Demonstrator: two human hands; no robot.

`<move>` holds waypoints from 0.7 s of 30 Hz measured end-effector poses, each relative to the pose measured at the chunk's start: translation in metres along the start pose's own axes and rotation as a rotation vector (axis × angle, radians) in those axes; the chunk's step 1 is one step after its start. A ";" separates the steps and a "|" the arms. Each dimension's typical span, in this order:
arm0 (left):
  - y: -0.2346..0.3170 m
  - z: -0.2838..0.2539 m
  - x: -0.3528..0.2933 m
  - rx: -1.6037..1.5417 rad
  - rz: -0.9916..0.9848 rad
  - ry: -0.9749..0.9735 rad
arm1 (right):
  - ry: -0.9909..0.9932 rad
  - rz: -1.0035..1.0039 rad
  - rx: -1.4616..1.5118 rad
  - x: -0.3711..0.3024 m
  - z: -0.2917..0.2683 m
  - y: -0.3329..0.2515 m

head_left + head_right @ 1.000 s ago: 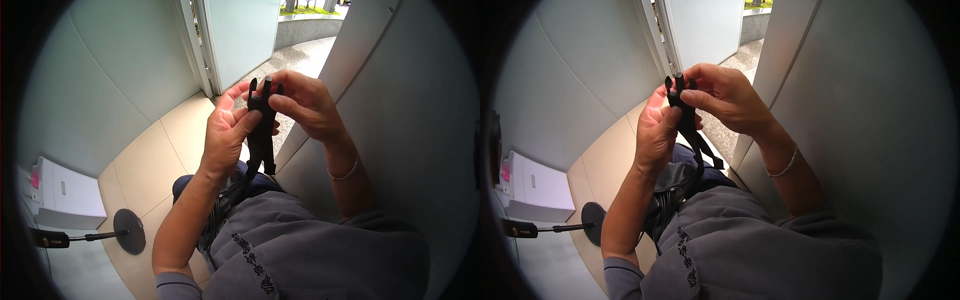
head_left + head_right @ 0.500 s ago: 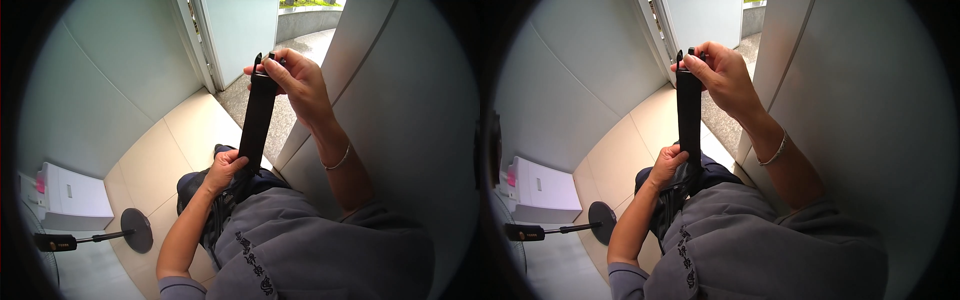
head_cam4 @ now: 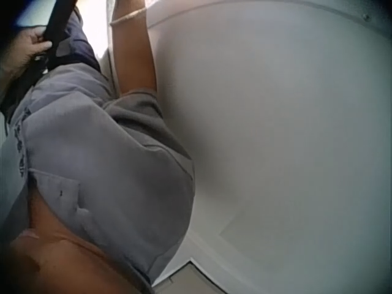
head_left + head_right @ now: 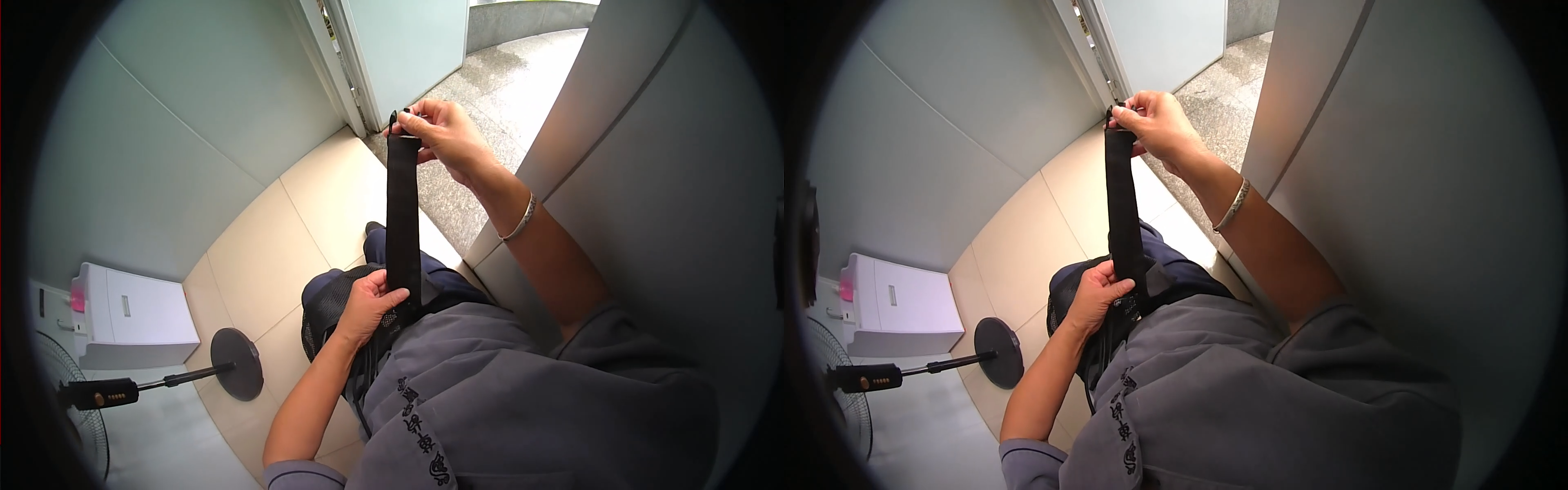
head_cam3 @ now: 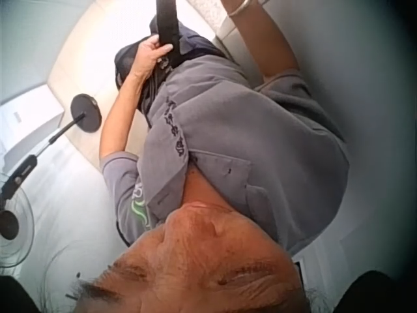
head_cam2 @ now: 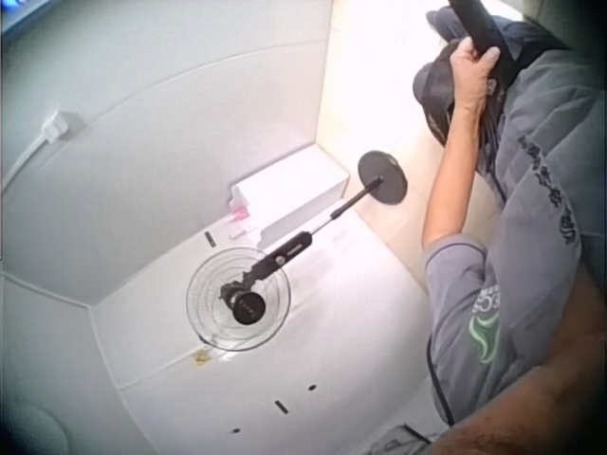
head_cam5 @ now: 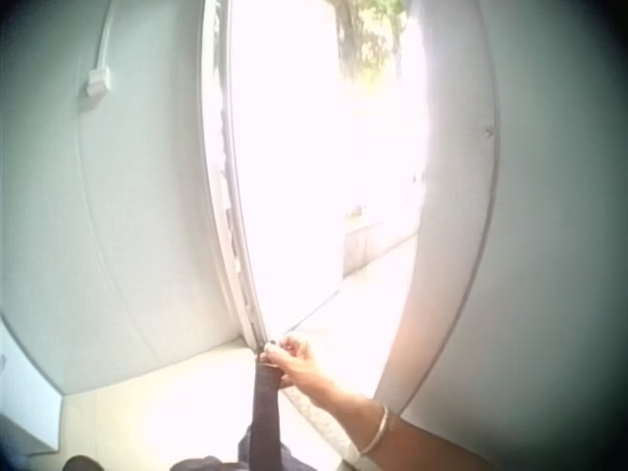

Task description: Repairing a detached or broken strap and buckle on a black mesh bag.

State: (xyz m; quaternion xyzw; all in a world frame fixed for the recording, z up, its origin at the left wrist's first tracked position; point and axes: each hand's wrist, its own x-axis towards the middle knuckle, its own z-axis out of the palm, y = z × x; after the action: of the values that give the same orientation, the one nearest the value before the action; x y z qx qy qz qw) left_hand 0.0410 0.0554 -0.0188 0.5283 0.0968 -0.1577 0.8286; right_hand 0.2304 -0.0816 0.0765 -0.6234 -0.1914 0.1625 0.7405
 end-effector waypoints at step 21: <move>-0.003 0.041 0.011 1.382 1.094 0.233 | -0.105 0.061 -0.519 -0.167 -0.020 0.054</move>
State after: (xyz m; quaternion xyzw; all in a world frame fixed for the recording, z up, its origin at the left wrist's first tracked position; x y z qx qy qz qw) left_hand 0.0495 0.0150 -0.0077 0.8953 -0.2025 0.2918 0.2688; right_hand 0.0944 -0.1701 0.0066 -0.7887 -0.2461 0.1625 0.5395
